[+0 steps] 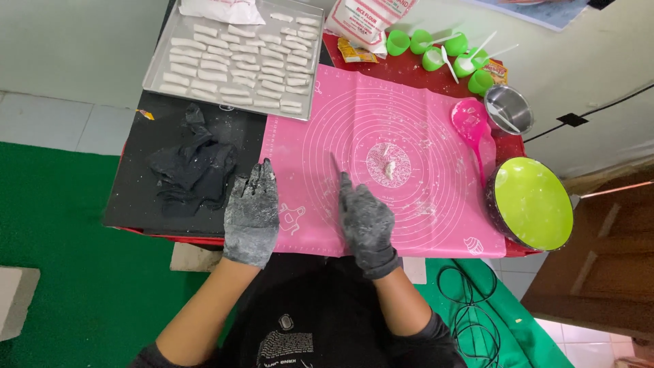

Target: Cutting dough strips into small pieces and arranging them on a metal tray.

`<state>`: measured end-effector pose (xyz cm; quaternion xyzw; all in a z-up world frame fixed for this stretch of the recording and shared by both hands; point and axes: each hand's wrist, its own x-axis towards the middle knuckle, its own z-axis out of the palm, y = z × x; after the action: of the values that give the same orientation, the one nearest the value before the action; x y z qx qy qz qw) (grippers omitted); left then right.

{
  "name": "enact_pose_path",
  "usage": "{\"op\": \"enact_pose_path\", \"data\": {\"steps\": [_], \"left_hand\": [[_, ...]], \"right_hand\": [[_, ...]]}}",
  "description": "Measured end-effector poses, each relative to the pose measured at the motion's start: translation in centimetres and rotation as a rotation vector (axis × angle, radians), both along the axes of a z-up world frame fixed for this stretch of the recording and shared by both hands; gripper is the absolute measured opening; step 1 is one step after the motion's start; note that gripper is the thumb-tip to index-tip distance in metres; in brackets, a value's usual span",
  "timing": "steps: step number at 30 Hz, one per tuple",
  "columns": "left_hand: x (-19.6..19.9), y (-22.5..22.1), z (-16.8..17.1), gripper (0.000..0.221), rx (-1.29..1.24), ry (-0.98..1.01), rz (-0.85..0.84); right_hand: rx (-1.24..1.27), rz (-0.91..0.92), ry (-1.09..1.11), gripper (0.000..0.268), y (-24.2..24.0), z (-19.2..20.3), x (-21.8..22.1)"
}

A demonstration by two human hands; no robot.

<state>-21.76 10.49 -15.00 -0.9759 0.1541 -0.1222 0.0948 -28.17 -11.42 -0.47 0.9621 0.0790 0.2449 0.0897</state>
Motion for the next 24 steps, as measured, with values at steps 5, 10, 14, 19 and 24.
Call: {"op": "enact_pose_path", "data": {"steps": [5,10,14,19,24], "left_hand": [[-1.3,-0.2,5.1,0.063,-0.251,0.003,-0.106],[-0.5,-0.4,4.0,0.064,-0.174,0.010,-0.078],[-0.8,-0.7,5.5,0.070,-0.141,0.041,-0.040],[-1.5,-0.7,7.3,0.065,-0.222,-0.018,-0.068],[-1.5,-0.9,8.5,0.063,-0.234,-0.020,-0.089]], "right_hand": [[-0.062,0.102,-0.035,0.033,0.8,-1.3,-2.3],[0.089,0.168,0.118,0.032,0.4,-1.7,-3.2],[0.018,-0.012,0.156,0.038,-0.3,3.3,-2.7],[0.158,-0.251,0.347,0.038,-5.4,-1.2,0.0],[0.188,-0.100,0.167,0.032,0.3,2.2,-1.3]]}}
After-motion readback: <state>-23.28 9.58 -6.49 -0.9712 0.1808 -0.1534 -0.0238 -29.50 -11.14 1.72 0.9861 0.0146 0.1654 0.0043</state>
